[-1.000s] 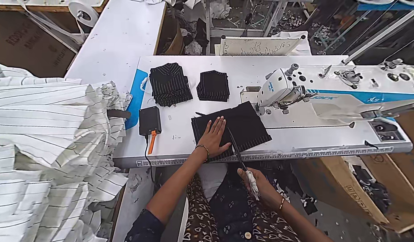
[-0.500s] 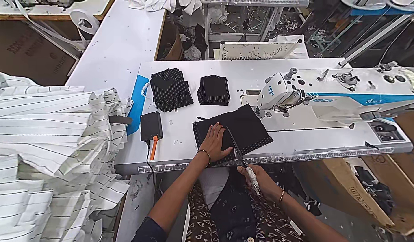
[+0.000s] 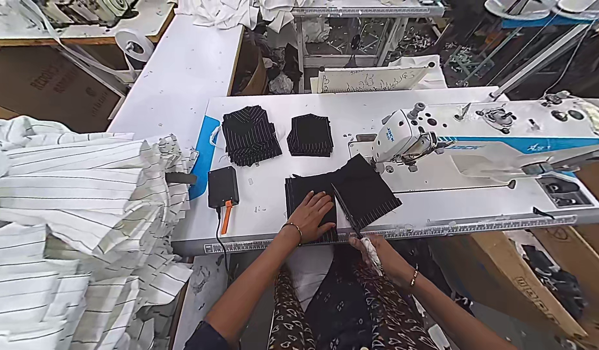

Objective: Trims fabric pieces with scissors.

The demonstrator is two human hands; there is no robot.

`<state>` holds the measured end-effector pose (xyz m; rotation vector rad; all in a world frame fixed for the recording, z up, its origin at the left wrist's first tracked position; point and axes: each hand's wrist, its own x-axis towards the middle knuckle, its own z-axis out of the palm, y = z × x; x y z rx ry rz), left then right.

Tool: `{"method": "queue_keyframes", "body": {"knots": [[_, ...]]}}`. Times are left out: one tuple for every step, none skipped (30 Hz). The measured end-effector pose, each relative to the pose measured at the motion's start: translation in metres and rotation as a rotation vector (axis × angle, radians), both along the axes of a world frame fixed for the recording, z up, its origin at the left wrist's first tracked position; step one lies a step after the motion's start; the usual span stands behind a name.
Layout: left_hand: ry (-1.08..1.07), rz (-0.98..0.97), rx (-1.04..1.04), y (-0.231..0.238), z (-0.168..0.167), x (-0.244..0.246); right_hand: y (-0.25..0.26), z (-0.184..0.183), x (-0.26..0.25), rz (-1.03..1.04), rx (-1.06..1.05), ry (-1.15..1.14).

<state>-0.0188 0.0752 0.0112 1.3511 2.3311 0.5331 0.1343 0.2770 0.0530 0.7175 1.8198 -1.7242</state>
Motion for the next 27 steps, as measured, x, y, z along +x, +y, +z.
{"method": "queue_keyframes", "body": {"knots": [[-0.022, -0.023, -0.011, -0.004, 0.005, 0.000, 0.003, 0.000, 0.008, -0.001, 0.004, -0.007], [-0.046, -0.032, -0.018, -0.007, 0.010, 0.002, 0.005, 0.000, 0.017, -0.008, 0.005, -0.018], [-0.070, -0.024, -0.025, -0.008, 0.016, 0.004, 0.006, 0.000, 0.025, -0.013, -0.001, -0.024], [-0.078, 0.005, -0.019, -0.008, 0.020, 0.007, 0.004, 0.000, 0.033, -0.027, -0.016, -0.030], [-0.056, 0.065, 0.019, -0.006, 0.020, 0.011, 0.002, 0.000, 0.040, -0.045, -0.044, -0.043], [-0.003, 0.160, 0.081, -0.003, 0.016, 0.015, -0.001, 0.001, 0.045, -0.074, -0.086, -0.056], [0.047, 0.266, 0.118, 0.002, 0.010, 0.018, -0.003, 0.001, 0.049, -0.095, -0.118, -0.067], [0.066, 0.365, 0.116, 0.006, 0.004, 0.017, -0.003, 0.000, 0.052, -0.106, -0.139, -0.073], [0.063, 0.444, 0.092, 0.010, -0.001, 0.015, -0.003, 0.000, 0.054, -0.108, -0.153, -0.073], [0.042, 0.490, 0.046, 0.012, -0.005, 0.012, -0.001, -0.001, 0.057, -0.103, -0.161, -0.071], [0.032, 0.500, 0.000, 0.013, -0.007, 0.009, 0.003, 0.000, 0.059, -0.094, -0.166, -0.070], [0.025, 0.484, -0.032, 0.014, -0.008, 0.007, 0.007, 0.000, 0.059, -0.075, -0.164, -0.073], [0.027, 0.457, -0.048, 0.013, -0.009, 0.006, 0.012, 0.001, 0.059, -0.048, -0.155, -0.079], [0.032, 0.427, -0.055, 0.012, -0.010, 0.006, 0.016, 0.001, 0.057, -0.015, -0.140, -0.084], [0.035, 0.401, -0.058, 0.011, -0.010, 0.005, 0.019, 0.001, 0.053, 0.022, -0.119, -0.085], [0.029, 0.376, -0.064, 0.010, -0.010, 0.003, 0.022, 0.000, 0.048, 0.054, -0.094, -0.081], [0.019, 0.352, -0.075, 0.010, -0.009, 0.001, 0.024, 0.000, 0.043, 0.087, -0.064, -0.076], [0.011, 0.333, -0.081, 0.009, -0.008, 0.000, 0.025, 0.000, 0.037, 0.123, -0.026, -0.071], [0.005, 0.316, -0.084, 0.009, -0.007, -0.001, 0.026, -0.001, 0.032, 0.164, 0.019, -0.070], [-0.001, 0.301, -0.089, 0.008, -0.007, -0.003, 0.028, -0.002, 0.027, 0.214, 0.068, -0.077], [-0.010, 0.287, -0.096, 0.008, -0.006, -0.004, 0.029, -0.002, 0.022, 0.263, 0.114, -0.084], [-0.015, 0.275, -0.102, 0.007, -0.006, -0.005, 0.030, -0.002, 0.019, 0.299, 0.155, -0.087], [-0.019, 0.266, -0.108, 0.007, -0.005, -0.006, 0.031, -0.002, 0.018, 0.319, 0.185, -0.084], [-0.020, 0.259, -0.109, 0.006, -0.005, -0.006, 0.033, -0.003, 0.017, 0.324, 0.207, -0.073], [-0.021, 0.253, -0.109, 0.006, -0.005, -0.007, 0.034, -0.004, 0.018, 0.322, 0.222, -0.056], [-0.025, 0.248, -0.109, 0.005, -0.004, -0.008, 0.035, -0.005, 0.019, 0.319, 0.232, -0.037], [-0.026, 0.245, -0.108, 0.005, -0.004, -0.009, 0.036, -0.005, 0.020, 0.313, 0.240, -0.027]]}}
